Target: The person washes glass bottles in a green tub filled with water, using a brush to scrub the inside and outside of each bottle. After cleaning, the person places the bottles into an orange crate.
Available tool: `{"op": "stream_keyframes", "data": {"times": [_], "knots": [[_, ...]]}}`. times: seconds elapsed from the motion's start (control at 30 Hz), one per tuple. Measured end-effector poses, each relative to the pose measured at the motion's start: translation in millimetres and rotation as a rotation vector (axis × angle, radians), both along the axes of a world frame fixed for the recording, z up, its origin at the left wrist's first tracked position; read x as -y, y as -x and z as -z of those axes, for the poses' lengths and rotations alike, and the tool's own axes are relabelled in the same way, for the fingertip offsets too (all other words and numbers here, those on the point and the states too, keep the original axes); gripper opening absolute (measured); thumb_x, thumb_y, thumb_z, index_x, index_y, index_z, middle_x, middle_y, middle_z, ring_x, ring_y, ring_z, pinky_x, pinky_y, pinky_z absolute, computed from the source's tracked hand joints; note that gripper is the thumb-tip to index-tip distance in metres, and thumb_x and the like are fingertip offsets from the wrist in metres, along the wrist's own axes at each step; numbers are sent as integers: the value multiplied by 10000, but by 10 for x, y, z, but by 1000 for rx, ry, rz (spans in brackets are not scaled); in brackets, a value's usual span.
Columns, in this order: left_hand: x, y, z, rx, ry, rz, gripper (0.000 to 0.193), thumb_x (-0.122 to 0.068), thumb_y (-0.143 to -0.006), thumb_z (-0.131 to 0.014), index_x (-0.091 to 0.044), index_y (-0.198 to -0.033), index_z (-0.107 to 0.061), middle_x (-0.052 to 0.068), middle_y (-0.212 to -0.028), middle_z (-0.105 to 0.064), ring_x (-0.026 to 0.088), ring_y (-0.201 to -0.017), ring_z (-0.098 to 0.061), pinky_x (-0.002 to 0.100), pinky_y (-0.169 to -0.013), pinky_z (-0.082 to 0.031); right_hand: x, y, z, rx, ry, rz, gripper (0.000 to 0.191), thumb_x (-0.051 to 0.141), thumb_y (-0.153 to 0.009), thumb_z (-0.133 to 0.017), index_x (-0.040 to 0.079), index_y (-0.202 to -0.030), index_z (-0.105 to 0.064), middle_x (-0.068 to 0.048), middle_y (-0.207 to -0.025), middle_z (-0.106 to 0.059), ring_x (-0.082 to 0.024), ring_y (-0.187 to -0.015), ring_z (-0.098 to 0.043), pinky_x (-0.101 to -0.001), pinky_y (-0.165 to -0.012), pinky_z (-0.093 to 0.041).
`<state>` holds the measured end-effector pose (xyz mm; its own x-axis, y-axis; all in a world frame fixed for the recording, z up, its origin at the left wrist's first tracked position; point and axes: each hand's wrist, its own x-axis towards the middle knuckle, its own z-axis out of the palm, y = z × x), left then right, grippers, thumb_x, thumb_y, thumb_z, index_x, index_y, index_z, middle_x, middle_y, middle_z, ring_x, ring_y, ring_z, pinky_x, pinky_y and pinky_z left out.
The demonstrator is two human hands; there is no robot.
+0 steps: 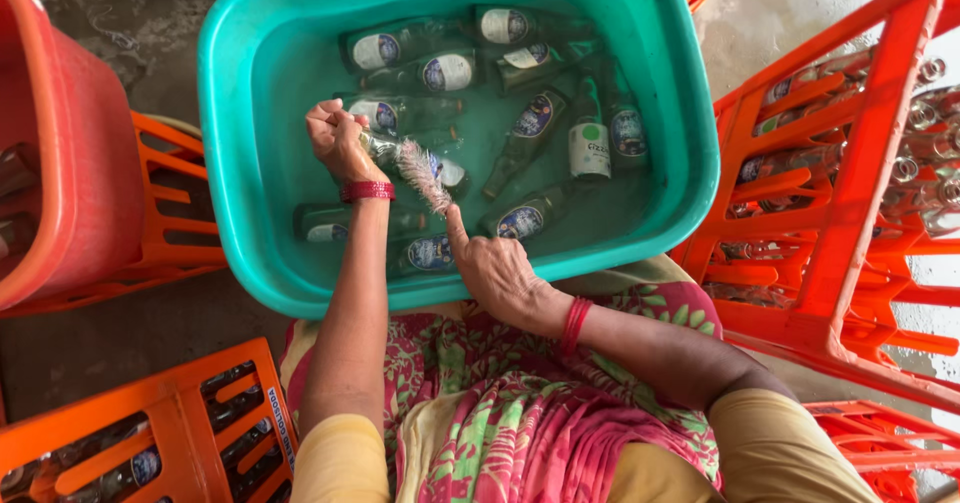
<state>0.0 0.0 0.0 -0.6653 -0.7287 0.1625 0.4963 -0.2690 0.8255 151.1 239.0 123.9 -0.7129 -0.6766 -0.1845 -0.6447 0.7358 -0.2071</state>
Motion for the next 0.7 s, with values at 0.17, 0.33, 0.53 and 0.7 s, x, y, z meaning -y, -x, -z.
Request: {"op": "stream_keyframes", "data": {"times": [0.17, 0.33, 0.53, 0.7], "knots": [[-167, 11, -22, 57, 150, -20, 286, 149, -876, -566, -42, -1082, -621, 32, -955, -530, 116, -817, -516, 261, -788, -505, 116, 455, 77, -192, 228, 26, 751, 30, -822, -601, -171, -1496, -340, -119, -611, -611, -256, -495, -611, -417, -431, -470], [-100, -55, -62, 92, 111, -33, 358, 174, -836, -601, -50, -1114, -617, -8, -936, -475, 81, -814, -441, 233, -739, -425, 111, 43, 103, -136, 172, 41, 747, 24, -842, -593, -192, -1501, -316, -110, -572, -603, -244, -451, -605, -423, -401, -457], [-237, -67, -71, 62, 128, 47, 368, 175, -817, -580, -47, -1108, -620, 13, -984, -532, 104, -860, -526, 244, -831, -481, 65, 428, 307, -354, 187, -8, 677, -3, -863, -579, -131, -1492, -361, -105, -603, -614, -256, -493, -606, -425, -418, -460], [-201, -29, -102, 41, 308, 227, 346, 153, -790, -462, -60, -1038, -576, 31, -1114, -595, 130, -891, -600, 264, -911, -535, 59, 400, 181, -139, 239, 70, 753, 3, -795, -589, -154, -1486, -333, -139, -589, -617, -285, -461, -605, -450, -424, -466]]}}
